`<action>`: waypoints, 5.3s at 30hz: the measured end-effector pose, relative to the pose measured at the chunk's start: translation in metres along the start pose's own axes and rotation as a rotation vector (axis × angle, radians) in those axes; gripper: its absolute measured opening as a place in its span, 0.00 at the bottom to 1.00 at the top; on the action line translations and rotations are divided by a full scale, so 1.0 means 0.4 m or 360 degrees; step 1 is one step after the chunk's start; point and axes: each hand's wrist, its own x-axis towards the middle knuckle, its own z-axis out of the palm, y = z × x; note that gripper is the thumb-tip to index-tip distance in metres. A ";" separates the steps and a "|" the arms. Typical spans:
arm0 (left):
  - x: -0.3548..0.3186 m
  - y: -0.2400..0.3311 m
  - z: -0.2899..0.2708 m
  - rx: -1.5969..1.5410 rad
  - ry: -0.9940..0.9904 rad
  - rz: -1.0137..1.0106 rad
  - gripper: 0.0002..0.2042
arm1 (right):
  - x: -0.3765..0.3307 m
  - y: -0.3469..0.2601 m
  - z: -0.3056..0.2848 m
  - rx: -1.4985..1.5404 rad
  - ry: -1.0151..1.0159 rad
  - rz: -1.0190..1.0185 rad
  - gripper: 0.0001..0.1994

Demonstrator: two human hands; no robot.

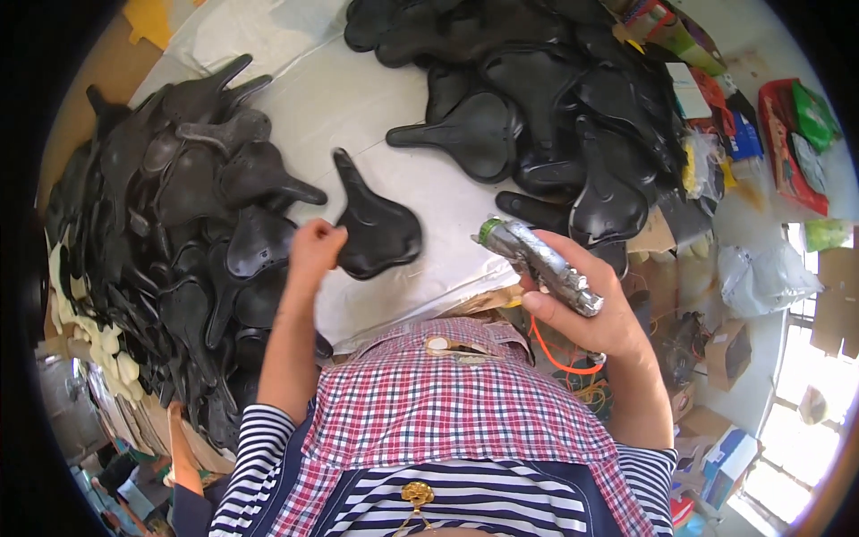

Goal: Sorting and blowing dust off bicycle saddle shells in a factory manufacturing setting.

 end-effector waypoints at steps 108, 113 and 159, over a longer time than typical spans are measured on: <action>0.026 -0.047 0.121 -0.0959 -0.0249 -0.0447 0.27 | -0.125 -0.033 -0.050 -0.0308 -0.0120 0.0145 0.29; -0.056 -0.027 0.185 0.0458 -0.0675 -0.0252 0.28 | -0.156 -0.046 -0.078 -0.0147 0.0008 0.0245 0.31; -0.243 -0.301 -0.261 -0.2133 0.0557 -0.0059 0.15 | -0.197 -0.088 0.065 -0.0253 0.0111 0.0218 0.30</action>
